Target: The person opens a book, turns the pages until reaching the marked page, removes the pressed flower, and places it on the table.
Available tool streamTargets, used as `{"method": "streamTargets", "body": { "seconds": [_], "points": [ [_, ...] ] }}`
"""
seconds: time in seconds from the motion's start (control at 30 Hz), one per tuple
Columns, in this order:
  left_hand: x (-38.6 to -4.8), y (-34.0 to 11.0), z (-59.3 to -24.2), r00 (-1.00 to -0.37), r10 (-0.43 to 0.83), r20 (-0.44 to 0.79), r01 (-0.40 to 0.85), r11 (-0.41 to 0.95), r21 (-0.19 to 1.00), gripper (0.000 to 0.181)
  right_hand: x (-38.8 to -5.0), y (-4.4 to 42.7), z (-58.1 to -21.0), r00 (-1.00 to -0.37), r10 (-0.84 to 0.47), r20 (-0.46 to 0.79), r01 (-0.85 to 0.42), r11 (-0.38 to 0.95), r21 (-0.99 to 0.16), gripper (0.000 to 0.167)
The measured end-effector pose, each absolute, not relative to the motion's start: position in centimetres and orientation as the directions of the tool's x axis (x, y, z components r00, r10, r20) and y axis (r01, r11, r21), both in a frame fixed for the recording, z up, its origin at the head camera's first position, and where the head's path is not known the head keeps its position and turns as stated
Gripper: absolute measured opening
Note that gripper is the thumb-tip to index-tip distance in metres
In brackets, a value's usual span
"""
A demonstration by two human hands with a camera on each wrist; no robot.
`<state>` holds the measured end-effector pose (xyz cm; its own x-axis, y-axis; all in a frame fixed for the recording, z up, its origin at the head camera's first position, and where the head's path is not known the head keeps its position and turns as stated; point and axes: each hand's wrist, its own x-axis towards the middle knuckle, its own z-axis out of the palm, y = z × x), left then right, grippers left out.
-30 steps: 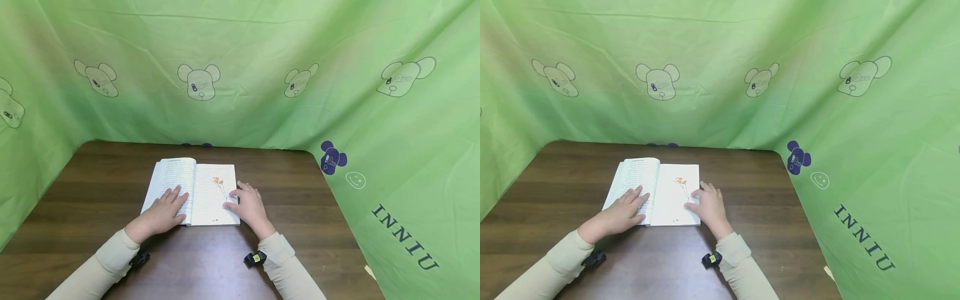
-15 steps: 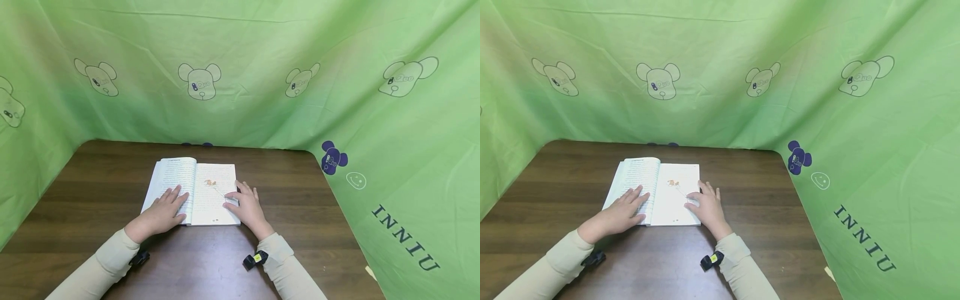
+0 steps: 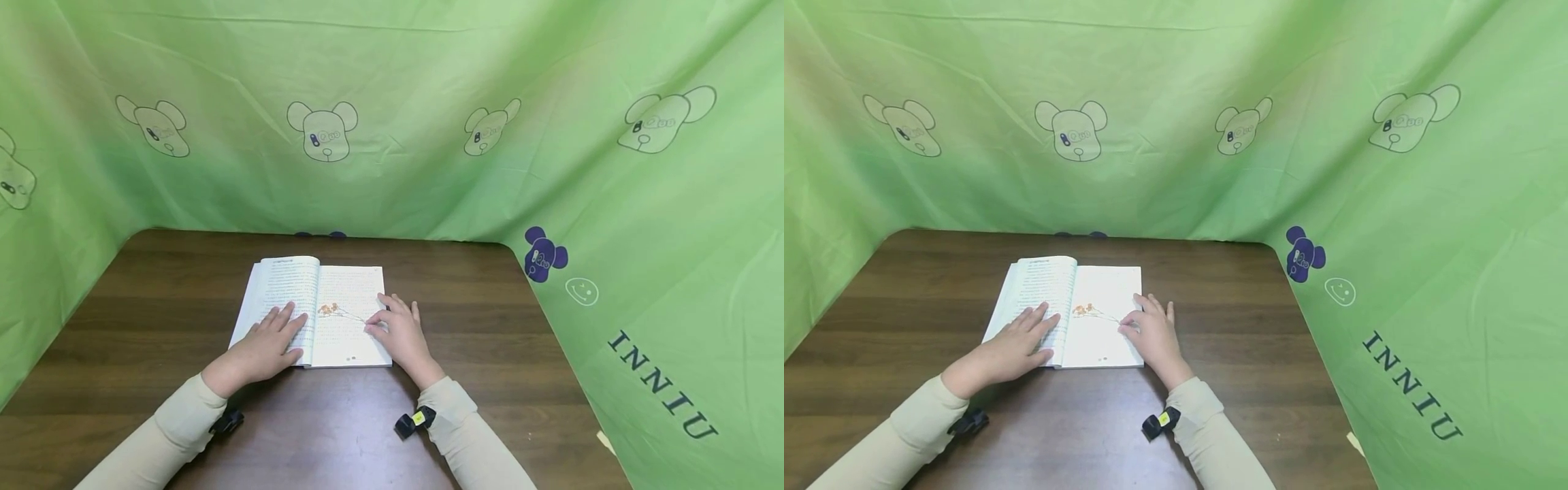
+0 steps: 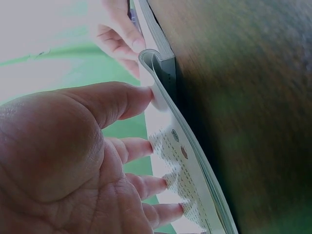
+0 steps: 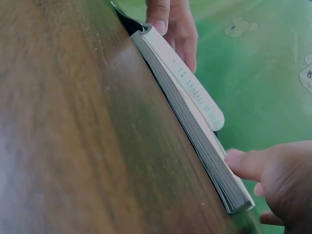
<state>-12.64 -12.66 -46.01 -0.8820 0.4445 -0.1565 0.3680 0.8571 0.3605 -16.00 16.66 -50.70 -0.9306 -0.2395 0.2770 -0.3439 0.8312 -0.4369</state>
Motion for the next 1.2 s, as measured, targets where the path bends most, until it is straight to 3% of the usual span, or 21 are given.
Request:
{"method": "streamTargets", "body": {
  "seconds": [0.57,0.9,1.2],
  "points": [
    [-12.8,-12.7,-46.4,-0.883,0.446,-0.142,0.376,0.857,0.353,0.064,-16.7,16.2,-50.7,-0.895,-0.288,0.341,-0.384,0.887,-0.256,0.013],
    [-12.9,-12.9,-46.5,-0.88,0.451,-0.149,0.375,0.852,0.365,0.065,-17.0,16.3,-51.6,-0.929,-0.225,0.293,-0.34,0.832,-0.438,0.015],
    [-12.8,-12.8,-46.4,-0.881,0.449,-0.15,0.376,0.856,0.355,0.065,-17.0,16.3,-51.7,-0.934,-0.199,0.297,-0.328,0.808,-0.489,0.015]
  ]
}}
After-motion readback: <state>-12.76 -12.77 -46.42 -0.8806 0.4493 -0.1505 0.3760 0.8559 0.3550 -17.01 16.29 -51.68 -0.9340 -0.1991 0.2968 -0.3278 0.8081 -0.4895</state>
